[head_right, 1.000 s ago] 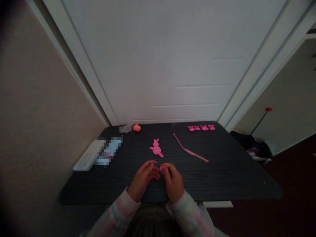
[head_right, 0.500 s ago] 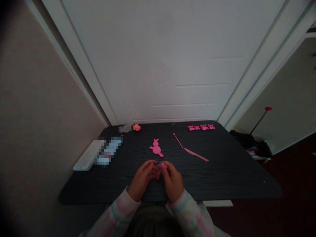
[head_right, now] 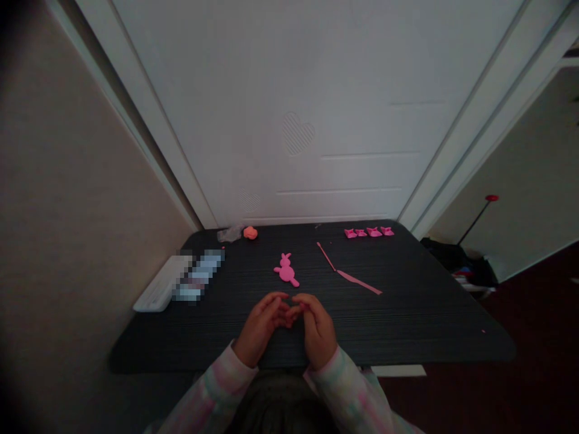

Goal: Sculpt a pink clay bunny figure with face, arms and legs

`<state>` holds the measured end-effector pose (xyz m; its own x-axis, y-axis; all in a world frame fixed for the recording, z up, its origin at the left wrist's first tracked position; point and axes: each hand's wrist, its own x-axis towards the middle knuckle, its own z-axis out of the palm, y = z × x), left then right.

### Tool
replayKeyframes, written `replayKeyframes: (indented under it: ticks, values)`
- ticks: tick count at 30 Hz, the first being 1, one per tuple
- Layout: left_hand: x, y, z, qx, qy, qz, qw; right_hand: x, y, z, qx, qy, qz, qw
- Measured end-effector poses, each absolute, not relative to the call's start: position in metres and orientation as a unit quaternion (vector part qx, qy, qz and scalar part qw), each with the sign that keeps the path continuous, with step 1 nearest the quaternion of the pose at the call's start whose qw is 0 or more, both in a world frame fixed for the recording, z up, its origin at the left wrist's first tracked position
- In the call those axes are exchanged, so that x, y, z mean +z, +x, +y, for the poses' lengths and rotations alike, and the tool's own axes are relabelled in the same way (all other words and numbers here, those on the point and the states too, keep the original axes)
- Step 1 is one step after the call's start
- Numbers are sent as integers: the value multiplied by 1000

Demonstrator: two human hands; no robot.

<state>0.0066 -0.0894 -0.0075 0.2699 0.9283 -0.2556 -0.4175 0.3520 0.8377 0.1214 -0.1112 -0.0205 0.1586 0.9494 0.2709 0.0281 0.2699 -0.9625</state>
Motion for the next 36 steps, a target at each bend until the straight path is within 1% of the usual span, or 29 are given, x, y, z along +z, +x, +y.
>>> replayKeyframes:
  ticks: [11,16,20,27,36]
  values:
    - [-7,6,-89,462,331,386,726,-24,122,-112,395,-489,-505,591]
    - [-8,6,-89,461,332,386,727,-22,119,-112,400,-485,-477,614]
    - [-8,6,-89,459,333,388,726,-22,118,-113,385,-510,-464,614]
    - [-7,5,-90,460,336,393,722,-21,123,-114,312,-564,-460,611]
    - [-5,5,-91,459,338,394,721,-12,127,-112,309,-550,-507,587]
